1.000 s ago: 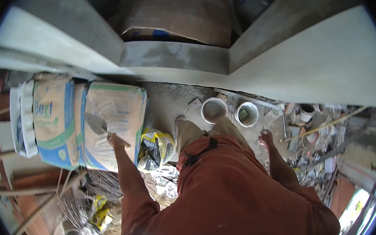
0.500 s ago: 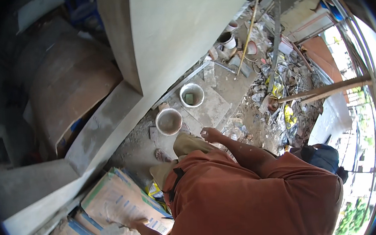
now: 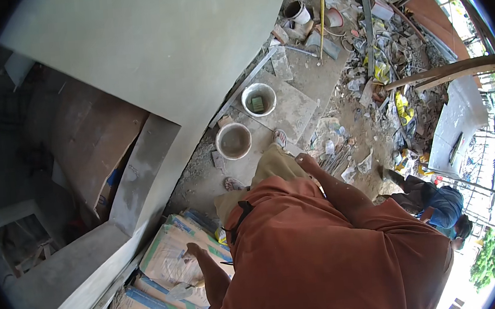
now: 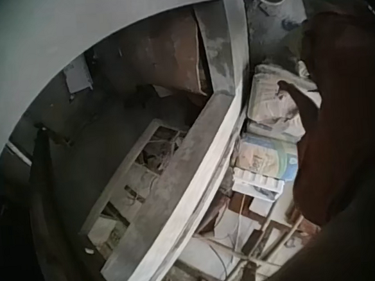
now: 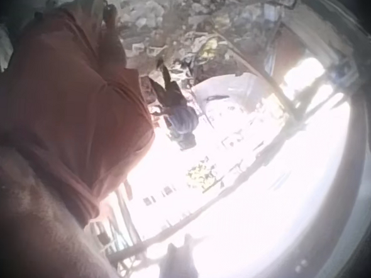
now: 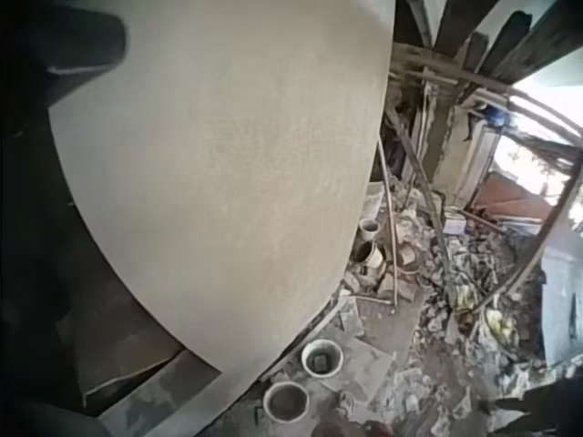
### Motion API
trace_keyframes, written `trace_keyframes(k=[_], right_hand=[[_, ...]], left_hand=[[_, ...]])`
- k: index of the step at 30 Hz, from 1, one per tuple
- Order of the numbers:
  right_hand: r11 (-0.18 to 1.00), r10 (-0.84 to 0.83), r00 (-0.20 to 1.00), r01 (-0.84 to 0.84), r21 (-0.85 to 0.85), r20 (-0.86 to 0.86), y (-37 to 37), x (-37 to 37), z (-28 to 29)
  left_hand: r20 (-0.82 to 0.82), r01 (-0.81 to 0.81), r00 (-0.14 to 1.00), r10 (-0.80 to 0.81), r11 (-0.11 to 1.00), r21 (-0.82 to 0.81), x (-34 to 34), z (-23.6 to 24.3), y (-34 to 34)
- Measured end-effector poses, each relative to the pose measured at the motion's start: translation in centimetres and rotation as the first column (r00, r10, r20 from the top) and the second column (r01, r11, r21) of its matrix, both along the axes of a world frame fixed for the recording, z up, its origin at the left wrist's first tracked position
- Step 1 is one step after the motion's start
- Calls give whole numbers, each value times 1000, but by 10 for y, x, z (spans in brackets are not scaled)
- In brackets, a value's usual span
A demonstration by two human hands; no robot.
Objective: The person smooths a curved wall edge using a trowel, then wets a sponge in a bucket of water and wipes down the wall edge with the sponge.
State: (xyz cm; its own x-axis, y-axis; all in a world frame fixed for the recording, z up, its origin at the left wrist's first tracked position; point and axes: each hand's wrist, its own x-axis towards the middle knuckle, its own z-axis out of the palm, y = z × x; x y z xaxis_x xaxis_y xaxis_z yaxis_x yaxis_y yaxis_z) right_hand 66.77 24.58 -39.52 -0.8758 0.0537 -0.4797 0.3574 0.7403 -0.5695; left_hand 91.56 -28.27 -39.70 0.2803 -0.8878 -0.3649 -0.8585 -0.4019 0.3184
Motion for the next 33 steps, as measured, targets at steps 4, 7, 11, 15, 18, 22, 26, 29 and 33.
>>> trace_keyframes(k=[4,7,11,15,18,22,26,29,33], right_hand=[[999,-35,999,35,-27,-20,29,-3,-8],[978,-135,977,158,-138,163,39,-30,5],[955,-272,950,286,-78,150,100,-47,6],[944,-274,922,312,-106,274,70,-71,19],[924,-299,903,354,-143,309,60,-62,6],[971,-144,936,197,-139,321,34,-64,-68],[974,-195,927,223,-51,319,-5,-107,-103],[988,-126,990,120,93,62,-17,-167,-190],[994,-73,997,71,78,15,-56,-258,-270]], left_hand=[[-158,355,924,-348,935,19,-55,-10,15],[-300,447,860,-412,893,53,-92,-9,31],[-422,760,643,-639,604,242,-178,15,113],[-413,864,464,-784,297,406,-182,-1,135],[-528,829,539,-656,302,471,-179,-16,184],[-209,835,28,-978,-92,542,-147,-47,226],[-149,451,-81,-986,-169,877,-212,10,271],[-193,595,-75,-978,-199,779,-196,-13,272],[-49,716,-164,-985,-153,681,-181,-40,273]])
